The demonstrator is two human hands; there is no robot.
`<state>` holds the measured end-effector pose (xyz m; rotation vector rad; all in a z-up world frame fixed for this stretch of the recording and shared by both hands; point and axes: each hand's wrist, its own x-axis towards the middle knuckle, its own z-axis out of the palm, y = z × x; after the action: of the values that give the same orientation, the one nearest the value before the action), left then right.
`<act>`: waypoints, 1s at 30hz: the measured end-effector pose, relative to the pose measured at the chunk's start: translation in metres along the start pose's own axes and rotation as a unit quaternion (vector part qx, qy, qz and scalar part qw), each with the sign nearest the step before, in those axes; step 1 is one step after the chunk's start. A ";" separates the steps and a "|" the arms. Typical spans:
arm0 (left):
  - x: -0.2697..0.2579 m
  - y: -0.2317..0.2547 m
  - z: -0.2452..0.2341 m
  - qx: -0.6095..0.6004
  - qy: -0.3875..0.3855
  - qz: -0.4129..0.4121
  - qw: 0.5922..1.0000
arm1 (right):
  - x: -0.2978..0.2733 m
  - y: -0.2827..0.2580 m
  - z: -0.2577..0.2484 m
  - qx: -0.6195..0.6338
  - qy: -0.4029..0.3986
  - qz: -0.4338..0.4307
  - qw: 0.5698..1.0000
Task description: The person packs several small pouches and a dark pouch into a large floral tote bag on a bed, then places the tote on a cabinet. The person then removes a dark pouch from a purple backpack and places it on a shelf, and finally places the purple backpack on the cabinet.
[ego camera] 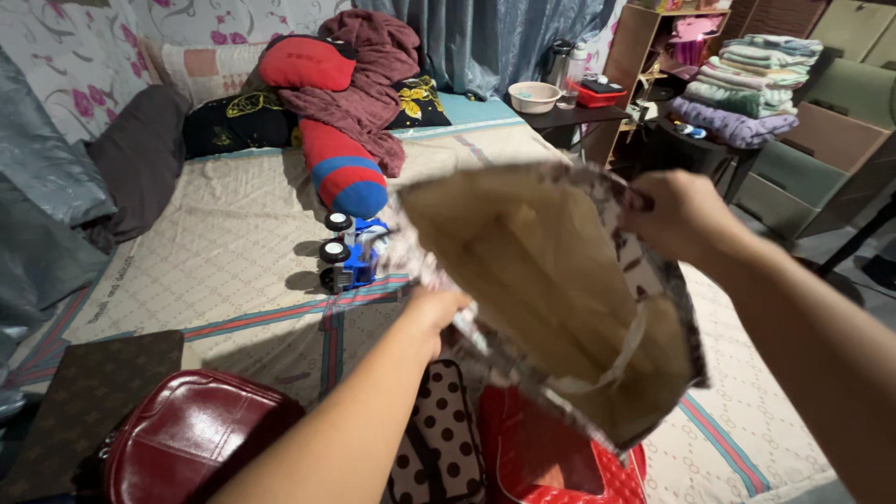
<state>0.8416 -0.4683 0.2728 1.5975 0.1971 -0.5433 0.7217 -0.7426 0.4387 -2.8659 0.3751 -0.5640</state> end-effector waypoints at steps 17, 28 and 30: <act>0.116 -0.218 -0.104 0.074 -0.031 -0.103 0.991 | 0.056 0.020 -0.023 -0.039 0.092 0.000 0.995; 0.148 -0.344 -0.095 0.107 -0.182 -0.398 0.893 | 0.023 0.021 -0.002 -0.022 -0.007 0.130 0.991; 0.129 -0.338 -0.108 0.057 -0.142 -0.357 0.921 | 0.025 0.025 -0.001 -0.025 -0.016 0.144 0.989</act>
<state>0.8292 -0.3503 -0.0860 1.5094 0.5447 -1.3637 0.7383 -0.7732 0.4426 -2.7903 0.7914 -0.4591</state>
